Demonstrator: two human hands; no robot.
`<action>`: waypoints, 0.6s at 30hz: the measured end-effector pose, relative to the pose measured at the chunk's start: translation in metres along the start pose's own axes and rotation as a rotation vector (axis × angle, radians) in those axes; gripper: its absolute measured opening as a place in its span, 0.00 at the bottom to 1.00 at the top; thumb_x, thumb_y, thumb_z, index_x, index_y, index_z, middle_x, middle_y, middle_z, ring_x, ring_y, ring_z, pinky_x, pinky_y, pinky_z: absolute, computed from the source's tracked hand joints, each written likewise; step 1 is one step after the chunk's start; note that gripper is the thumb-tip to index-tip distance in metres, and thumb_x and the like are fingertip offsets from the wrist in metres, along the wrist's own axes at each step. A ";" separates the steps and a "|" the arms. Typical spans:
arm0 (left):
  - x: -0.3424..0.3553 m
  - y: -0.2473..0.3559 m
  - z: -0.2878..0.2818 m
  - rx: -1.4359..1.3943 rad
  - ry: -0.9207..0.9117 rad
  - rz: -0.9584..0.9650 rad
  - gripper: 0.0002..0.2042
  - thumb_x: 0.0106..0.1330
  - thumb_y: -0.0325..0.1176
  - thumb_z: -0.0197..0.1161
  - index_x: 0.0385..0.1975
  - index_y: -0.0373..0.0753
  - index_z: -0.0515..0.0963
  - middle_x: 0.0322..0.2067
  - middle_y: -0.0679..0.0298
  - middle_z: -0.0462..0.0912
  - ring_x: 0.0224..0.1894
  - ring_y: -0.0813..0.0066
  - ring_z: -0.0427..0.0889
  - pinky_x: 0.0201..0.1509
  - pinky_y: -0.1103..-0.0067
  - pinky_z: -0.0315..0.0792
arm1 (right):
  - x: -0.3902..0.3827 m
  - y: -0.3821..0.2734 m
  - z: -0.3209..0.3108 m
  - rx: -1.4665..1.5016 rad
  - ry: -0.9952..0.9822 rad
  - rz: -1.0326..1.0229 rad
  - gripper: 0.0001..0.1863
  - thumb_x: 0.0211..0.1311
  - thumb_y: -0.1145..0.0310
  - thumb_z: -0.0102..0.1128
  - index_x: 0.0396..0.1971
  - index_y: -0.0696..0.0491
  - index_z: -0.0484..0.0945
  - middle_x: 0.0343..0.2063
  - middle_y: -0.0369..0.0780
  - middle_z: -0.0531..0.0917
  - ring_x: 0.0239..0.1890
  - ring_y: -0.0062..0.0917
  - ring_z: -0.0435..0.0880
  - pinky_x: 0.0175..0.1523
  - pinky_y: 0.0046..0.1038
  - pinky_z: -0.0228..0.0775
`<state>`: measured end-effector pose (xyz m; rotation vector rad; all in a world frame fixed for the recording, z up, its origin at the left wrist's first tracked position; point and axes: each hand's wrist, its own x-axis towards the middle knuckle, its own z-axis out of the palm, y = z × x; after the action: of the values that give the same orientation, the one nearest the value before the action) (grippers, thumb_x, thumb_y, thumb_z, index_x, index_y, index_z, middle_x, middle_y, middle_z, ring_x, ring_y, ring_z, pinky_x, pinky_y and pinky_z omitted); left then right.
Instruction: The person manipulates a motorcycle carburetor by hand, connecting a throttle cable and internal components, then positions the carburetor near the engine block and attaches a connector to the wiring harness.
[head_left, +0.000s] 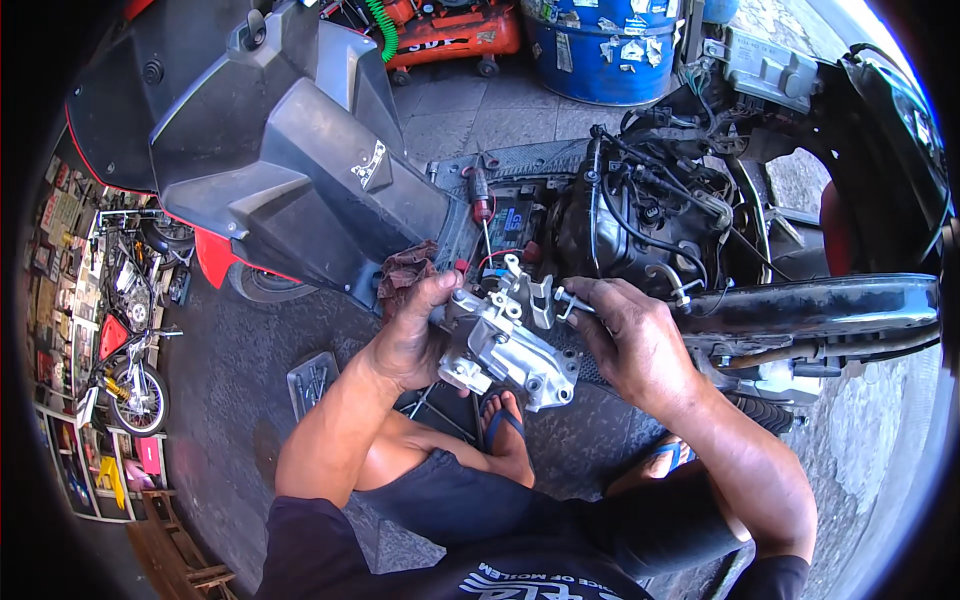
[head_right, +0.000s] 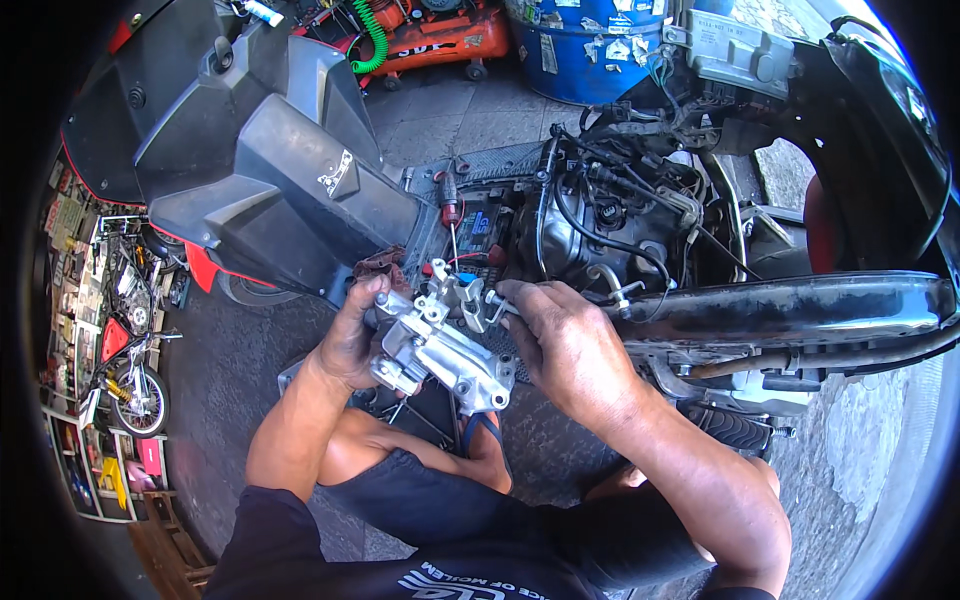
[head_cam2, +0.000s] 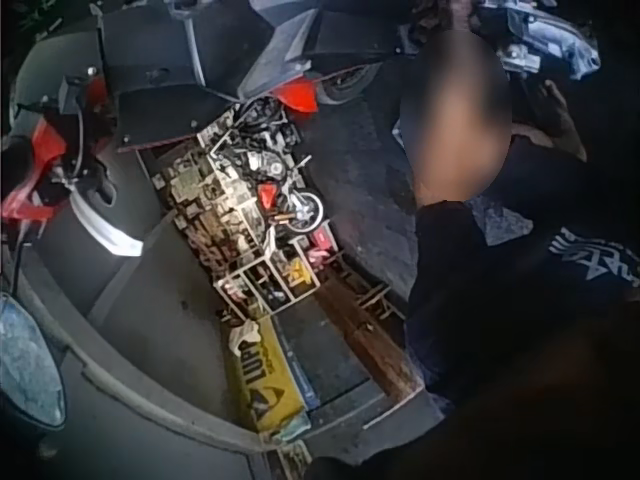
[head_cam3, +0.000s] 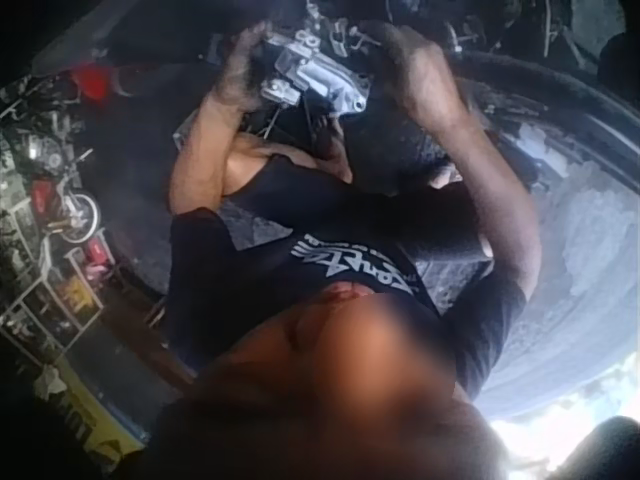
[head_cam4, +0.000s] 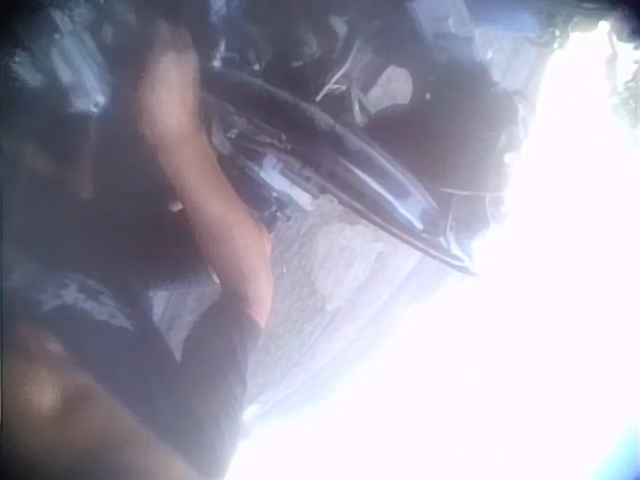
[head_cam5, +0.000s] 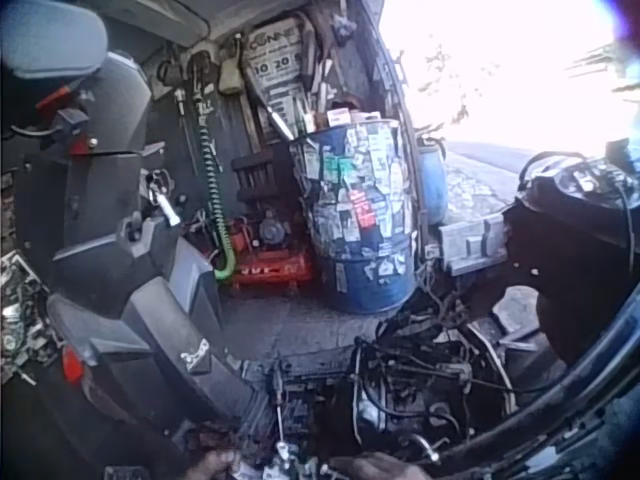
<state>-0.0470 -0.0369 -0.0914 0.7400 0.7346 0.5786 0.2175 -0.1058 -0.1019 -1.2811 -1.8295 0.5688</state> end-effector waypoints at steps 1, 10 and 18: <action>-0.002 0.000 0.004 0.015 0.040 0.041 0.36 0.72 0.59 0.58 0.66 0.32 0.71 0.51 0.52 0.86 0.49 0.64 0.90 0.51 0.67 0.88 | 0.001 -0.003 -0.001 0.007 0.000 0.015 0.17 0.64 0.79 0.66 0.53 0.60 0.80 0.40 0.52 0.86 0.45 0.49 0.86 0.50 0.42 0.80; -0.008 0.009 0.004 0.143 -0.108 0.078 0.37 0.70 0.59 0.61 0.64 0.29 0.73 0.53 0.54 0.85 0.53 0.67 0.87 0.58 0.69 0.82 | 0.001 -0.005 -0.002 -0.002 -0.012 0.027 0.17 0.63 0.78 0.67 0.53 0.60 0.82 0.38 0.52 0.86 0.40 0.48 0.88 0.47 0.41 0.81; -0.006 0.008 -0.002 0.099 -0.030 0.083 0.39 0.69 0.61 0.60 0.63 0.27 0.73 0.51 0.52 0.86 0.52 0.66 0.87 0.59 0.70 0.81 | 0.003 -0.002 -0.002 -0.024 -0.043 0.023 0.16 0.67 0.73 0.65 0.52 0.61 0.83 0.35 0.54 0.86 0.40 0.51 0.87 0.49 0.45 0.79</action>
<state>-0.0535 -0.0353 -0.0841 0.8728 0.7107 0.6084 0.2179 -0.1041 -0.0982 -1.3162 -1.8645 0.5926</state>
